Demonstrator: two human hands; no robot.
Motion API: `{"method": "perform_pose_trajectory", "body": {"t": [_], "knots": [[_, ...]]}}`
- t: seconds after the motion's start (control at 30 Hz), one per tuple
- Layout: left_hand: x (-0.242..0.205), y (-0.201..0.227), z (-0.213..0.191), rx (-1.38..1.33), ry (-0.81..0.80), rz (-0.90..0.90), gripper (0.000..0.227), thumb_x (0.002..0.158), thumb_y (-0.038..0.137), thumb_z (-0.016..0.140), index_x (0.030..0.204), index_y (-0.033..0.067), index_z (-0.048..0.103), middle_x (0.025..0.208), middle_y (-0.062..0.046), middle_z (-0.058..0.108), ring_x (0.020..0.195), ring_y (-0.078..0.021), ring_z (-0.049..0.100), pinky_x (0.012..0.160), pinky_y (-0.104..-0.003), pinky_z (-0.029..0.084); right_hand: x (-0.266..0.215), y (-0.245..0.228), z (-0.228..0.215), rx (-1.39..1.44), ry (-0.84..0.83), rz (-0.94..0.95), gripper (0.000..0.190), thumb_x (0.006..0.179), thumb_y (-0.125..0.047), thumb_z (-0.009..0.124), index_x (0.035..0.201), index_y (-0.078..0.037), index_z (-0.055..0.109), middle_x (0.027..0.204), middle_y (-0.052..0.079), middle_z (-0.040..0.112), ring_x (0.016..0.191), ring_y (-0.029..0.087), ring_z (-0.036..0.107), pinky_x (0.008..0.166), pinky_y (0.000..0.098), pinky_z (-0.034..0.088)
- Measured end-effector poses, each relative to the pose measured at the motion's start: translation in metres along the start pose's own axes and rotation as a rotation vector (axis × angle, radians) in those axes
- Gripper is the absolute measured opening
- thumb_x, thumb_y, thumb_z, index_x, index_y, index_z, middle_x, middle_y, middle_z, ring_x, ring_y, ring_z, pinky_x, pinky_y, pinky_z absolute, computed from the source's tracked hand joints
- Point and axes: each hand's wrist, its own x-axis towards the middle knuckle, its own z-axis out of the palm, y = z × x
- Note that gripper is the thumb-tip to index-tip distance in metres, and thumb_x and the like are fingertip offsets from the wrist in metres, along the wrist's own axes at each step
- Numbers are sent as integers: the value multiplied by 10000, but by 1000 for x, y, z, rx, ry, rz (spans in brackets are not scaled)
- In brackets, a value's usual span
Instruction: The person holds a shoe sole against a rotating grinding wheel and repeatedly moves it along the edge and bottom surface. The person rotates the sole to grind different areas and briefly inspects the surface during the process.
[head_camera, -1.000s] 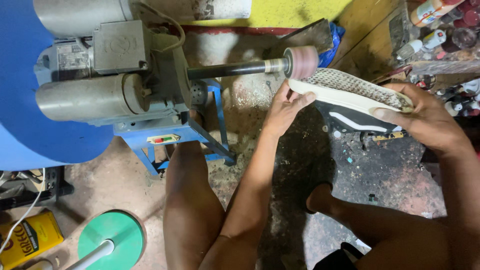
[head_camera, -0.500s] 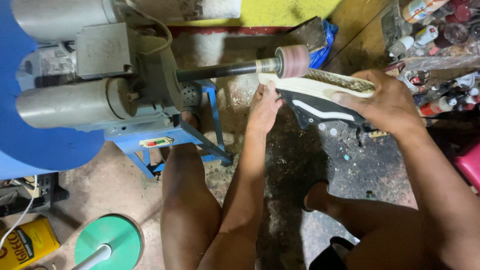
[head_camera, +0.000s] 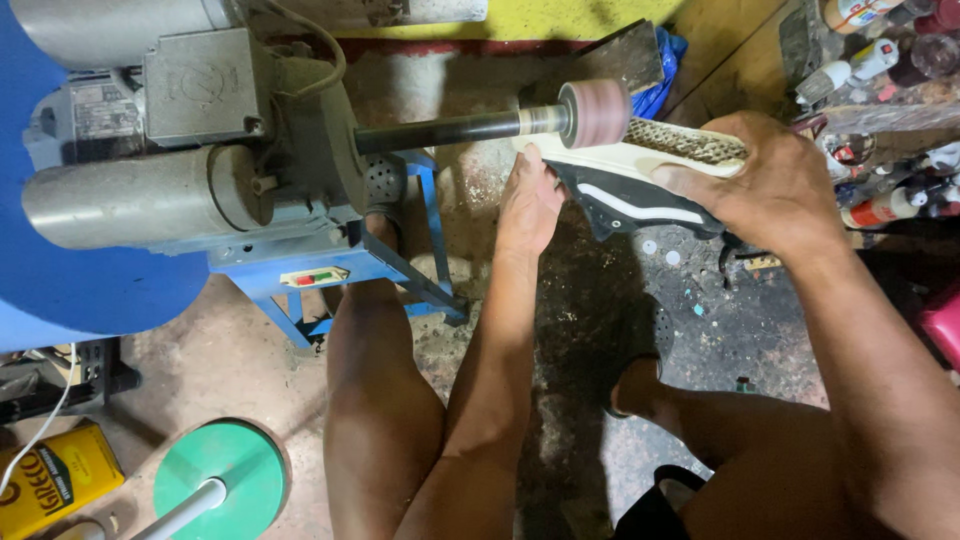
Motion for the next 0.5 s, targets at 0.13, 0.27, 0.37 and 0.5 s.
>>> {"method": "perform_pose_trajectory", "body": {"t": [0.13, 0.27, 0.37, 0.5], "knots": [[-1, 0, 0, 9, -15, -7, 553, 1049, 476, 609, 1472, 145, 478, 1417, -62, 541, 1270, -240, 507, 1023, -455, 448, -3, 6, -2, -17, 14, -50, 783, 787, -626, 857, 1269, -32, 692, 1045, 201, 755, 956, 288, 736, 862, 428, 572], [-4, 2, 6, 41, -1, -21, 563, 1035, 465, 615, 1478, 149, 472, 1426, -55, 539, 1289, -236, 508, 1051, -456, 448, -6, 11, -3, -18, 19, -52, 806, 805, -621, 851, 1292, -4, 675, 1038, 221, 747, 922, 284, 743, 819, 440, 591], [-7, 3, 14, 35, -15, -16, 585, 1044, 471, 628, 1504, 143, 478, 1449, -73, 535, 1301, -255, 497, 1058, -471, 421, -10, 14, -3, -56, 8, -21, 819, 813, -626, 847, 1316, -6, 666, 1004, 221, 750, 894, 281, 743, 790, 439, 586], [-8, 5, 23, 92, 19, -59, 633, 975, 495, 644, 1504, 196, 466, 1492, -41, 505, 1373, -235, 465, 1157, -492, 388, -14, 16, -8, -65, -37, 28, 794, 821, -623, 807, 1336, -37, 659, 963, 195, 758, 834, 260, 754, 687, 418, 600]]}}
